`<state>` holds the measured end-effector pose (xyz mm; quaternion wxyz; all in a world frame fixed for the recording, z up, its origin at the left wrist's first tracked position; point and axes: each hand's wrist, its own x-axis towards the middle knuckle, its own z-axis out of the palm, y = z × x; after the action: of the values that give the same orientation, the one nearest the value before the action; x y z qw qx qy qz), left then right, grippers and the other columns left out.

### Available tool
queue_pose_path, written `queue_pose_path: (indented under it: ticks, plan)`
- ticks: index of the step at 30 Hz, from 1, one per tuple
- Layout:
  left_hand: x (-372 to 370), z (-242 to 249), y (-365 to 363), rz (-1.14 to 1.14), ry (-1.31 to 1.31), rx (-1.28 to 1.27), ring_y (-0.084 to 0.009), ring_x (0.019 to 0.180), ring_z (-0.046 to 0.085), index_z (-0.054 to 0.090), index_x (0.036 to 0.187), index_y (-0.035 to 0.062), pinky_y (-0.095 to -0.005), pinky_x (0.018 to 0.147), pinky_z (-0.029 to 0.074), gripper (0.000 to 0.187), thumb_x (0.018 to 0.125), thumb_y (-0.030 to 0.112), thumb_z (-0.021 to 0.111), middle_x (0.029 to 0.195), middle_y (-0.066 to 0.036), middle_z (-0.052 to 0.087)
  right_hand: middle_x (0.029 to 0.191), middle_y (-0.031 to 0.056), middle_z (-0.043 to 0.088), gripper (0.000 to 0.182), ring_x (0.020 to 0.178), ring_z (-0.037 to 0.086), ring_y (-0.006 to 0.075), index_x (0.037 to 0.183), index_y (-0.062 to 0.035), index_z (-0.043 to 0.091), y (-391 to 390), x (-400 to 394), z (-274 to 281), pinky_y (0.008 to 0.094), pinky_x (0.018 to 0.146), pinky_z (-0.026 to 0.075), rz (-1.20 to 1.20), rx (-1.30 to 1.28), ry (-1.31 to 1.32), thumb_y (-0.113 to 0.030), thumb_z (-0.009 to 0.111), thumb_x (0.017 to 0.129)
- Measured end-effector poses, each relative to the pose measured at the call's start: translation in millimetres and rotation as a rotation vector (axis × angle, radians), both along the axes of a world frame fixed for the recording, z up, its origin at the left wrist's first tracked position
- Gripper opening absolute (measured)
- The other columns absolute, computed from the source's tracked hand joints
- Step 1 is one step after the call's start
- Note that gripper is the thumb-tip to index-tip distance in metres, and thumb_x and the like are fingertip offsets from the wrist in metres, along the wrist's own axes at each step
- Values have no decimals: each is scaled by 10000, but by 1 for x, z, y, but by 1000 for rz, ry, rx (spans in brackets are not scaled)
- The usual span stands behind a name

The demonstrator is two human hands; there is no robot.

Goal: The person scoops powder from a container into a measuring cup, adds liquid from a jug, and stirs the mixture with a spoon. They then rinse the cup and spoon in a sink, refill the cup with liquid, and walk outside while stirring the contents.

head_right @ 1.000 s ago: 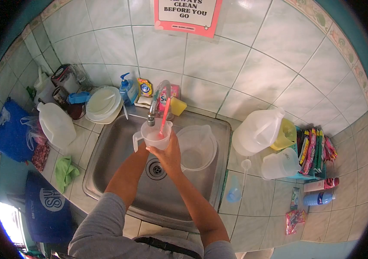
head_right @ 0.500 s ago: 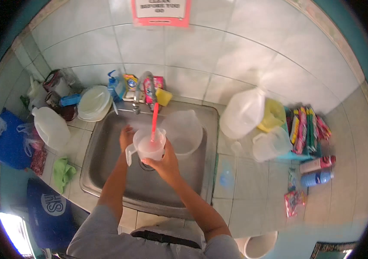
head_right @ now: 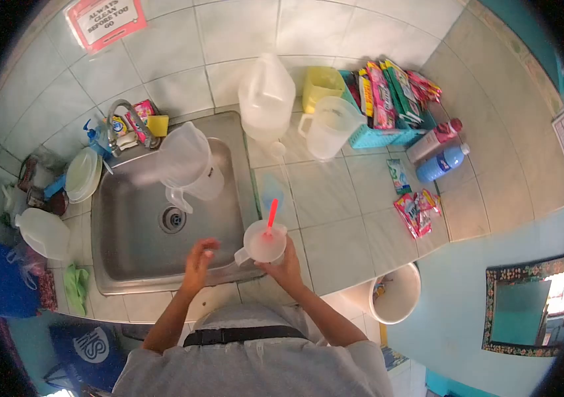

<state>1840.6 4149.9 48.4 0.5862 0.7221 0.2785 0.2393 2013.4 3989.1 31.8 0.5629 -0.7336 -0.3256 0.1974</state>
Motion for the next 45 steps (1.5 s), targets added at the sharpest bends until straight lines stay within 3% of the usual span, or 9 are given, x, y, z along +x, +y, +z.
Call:
queue_pose_path:
  ticks: [4, 10, 15, 19, 22, 25, 33, 43, 45]
  plan:
    - [47, -12, -39, -152, 32, 267, -279, 945, 564, 474, 1148, 48, -366, 805, 450, 369, 858, 261, 555, 1078, -135, 548, 1184, 159, 471, 832, 1104, 475, 284, 1254, -13, 353, -9, 26, -7, 368, 921, 380, -32, 25, 17, -208, 806, 584]
    - [84, -37, -54, -79, 310, 164, -323, 987, 540, 475, 1119, 34, -378, 819, 429, 428, 804, 286, 619, 1032, -176, 562, 1296, 182, 391, 879, 1191, 387, 306, 1319, 4, 287, -21, 52, -23, 384, 985, 310, -19, 149, -130, -276, 768, 640]
    - [93, -46, -50, -59, 141, 113, -316, 911, 565, 509, 1052, 33, -380, 775, 439, 390, 795, 301, 628, 960, -174, 587, 1369, 100, 338, 695, 1189, 376, 256, 1364, -63, 260, -29, 96, 7, 399, 950, 308, -163, 112, -154, -300, 594, 802]
    - [93, -48, -47, -100, 210, 44, -290, 809, 580, 506, 1048, 39, -368, 702, 456, 406, 771, 292, 661, 908, -160, 586, 1122, 127, 543, 403, 1041, 499, 246, 1170, -27, 507, 7, 117, 43, 352, 887, 386, -3, -23, -108, -214, 590, 824]
    - [96, -23, -52, -109, 381, 229, -277, 733, 575, 497, 1031, 41, -364, 641, 460, 416, 743, 266, 696, 854, -144, 574, 971, 105, 577, 232, 895, 554, 253, 1013, -45, 585, 14, 120, 50, 339, 763, 438, 145, -55, -164, -184, 576, 828]
    - [98, -21, -55, -87, 257, 413, -278, 709, 565, 491, 998, 50, -371, 611, 458, 411, 714, 240, 721, 829, -136, 558, 847, 88, 586, 133, 771, 575, 215, 914, -40, 606, -9, 103, 63, 285, 639, 440, 214, -42, -239, -135, 592, 821]
    - [102, -12, -56, -167, 268, 567, -319, 769, 563, 481, 942, 70, -395, 624, 458, 355, 712, 219, 706, 852, -121, 556, 917, 106, 593, 117, 816, 586, 273, 921, -34, 592, -77, 89, 71, 319, 700, 474, 296, -109, -216, -68, 585, 810]
    - [96, -16, -51, -160, 264, 566, -321, 779, 570, 455, 1007, 69, -397, 647, 463, 395, 729, 222, 690, 892, -135, 565, 951, 101, 618, 168, 853, 601, 213, 968, -33, 602, -47, 79, 50, 276, 724, 479, 254, 43, -217, 2, 584, 804]
    - [96, -20, -50, -153, 258, 548, -325, 786, 570, 452, 1008, 67, -400, 652, 463, 395, 730, 215, 690, 899, -139, 563, 934, 99, 616, 139, 837, 599, 251, 947, -39, 596, -52, 71, 62, 301, 719, 479, 315, -43, -203, -57, 586, 810]
